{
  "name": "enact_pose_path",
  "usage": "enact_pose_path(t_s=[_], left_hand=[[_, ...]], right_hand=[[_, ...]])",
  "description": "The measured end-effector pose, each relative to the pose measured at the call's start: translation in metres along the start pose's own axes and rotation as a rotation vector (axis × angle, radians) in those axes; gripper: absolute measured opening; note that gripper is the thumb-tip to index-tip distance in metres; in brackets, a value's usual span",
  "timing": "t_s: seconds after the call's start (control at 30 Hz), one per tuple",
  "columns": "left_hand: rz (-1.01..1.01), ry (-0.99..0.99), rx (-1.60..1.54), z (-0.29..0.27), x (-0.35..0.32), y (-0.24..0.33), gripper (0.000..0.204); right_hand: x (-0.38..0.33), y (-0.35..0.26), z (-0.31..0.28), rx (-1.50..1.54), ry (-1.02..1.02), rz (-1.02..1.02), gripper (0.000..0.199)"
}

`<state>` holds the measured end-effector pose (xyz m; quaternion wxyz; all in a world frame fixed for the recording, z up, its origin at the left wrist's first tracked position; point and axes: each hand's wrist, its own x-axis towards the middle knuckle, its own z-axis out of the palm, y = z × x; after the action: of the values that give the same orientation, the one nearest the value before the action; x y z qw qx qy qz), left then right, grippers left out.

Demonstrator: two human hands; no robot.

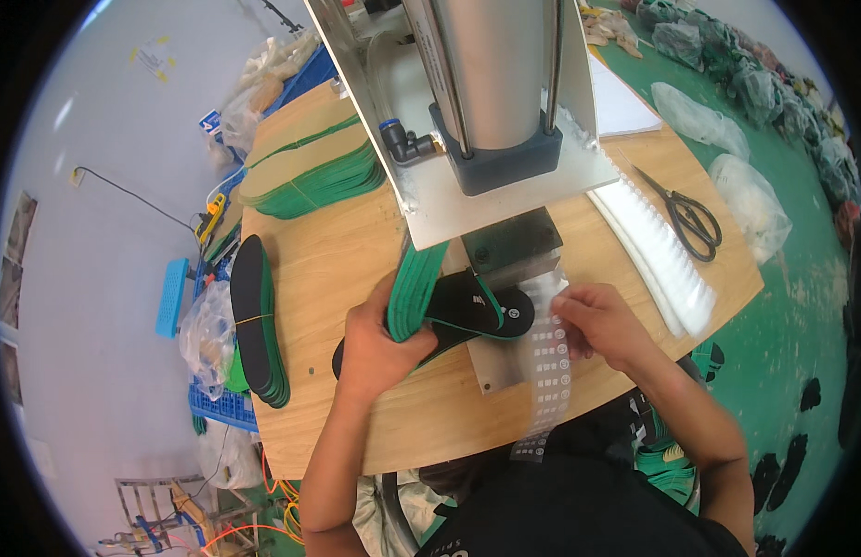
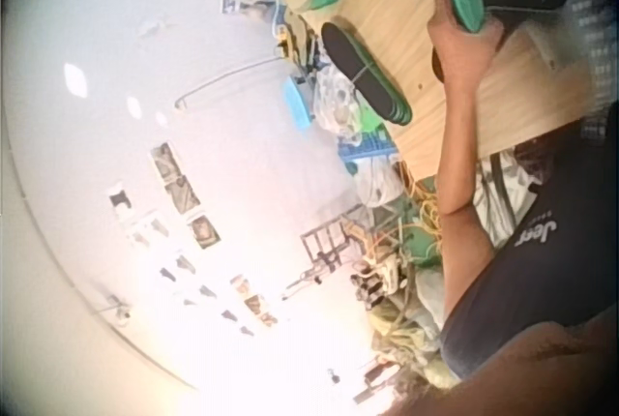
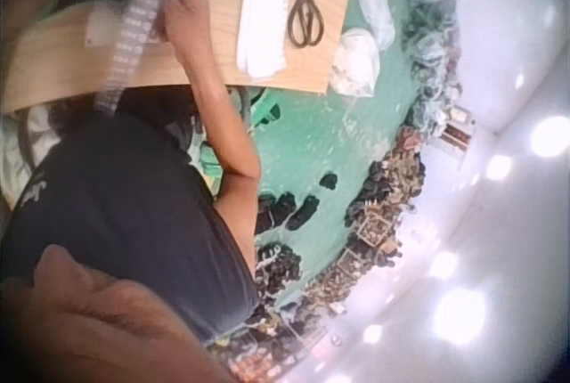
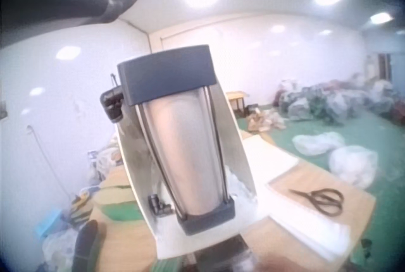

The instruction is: The person peels labels from a sheet and applies them to green and black shoe insoles using a press machine.

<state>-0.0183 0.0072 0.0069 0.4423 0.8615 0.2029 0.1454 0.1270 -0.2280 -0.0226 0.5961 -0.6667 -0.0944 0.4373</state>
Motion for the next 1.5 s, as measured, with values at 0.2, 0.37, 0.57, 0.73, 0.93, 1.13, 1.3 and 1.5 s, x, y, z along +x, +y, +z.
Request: enact_pose_path(t_s=[0.2,0.37,0.57,0.73,0.93,1.13,1.3,1.5], left_hand=[[0.107,0.231,-0.173,-0.013,-0.002,-0.006,0.031],[0.065,0.287,-0.294,-0.016,-0.003,-0.008,0.023],[0.09,0.282,-0.285,-0.014,-0.002,-0.006,0.022],[0.107,0.286,-0.27,-0.013,-0.002,-0.002,0.02],[0.092,0.268,-0.251,-0.012,-0.003,0.0,0.015],[0.074,0.265,-0.24,-0.012,-0.002,0.001,0.013],[0.022,0.239,-0.202,-0.014,-0.004,0.0,0.021],[0.046,0.206,-0.094,-0.009,-0.003,0.005,0.024]], right_hand=[[0.011,-0.009,0.001,-0.203,-0.071,0.057,0.027],[0.013,-0.015,0.008,-0.247,-0.069,0.039,0.028],[0.013,-0.011,0.009,-0.268,-0.056,0.064,0.031],[0.011,-0.015,0.012,-0.309,-0.045,0.069,0.032],[0.012,-0.014,0.013,-0.297,-0.032,0.072,0.033],[0.012,-0.015,0.014,-0.312,-0.036,0.082,0.032],[0.011,-0.018,0.015,-0.324,-0.04,0.094,0.033],[0.013,-0.016,0.014,-0.311,-0.034,0.1,0.032]])
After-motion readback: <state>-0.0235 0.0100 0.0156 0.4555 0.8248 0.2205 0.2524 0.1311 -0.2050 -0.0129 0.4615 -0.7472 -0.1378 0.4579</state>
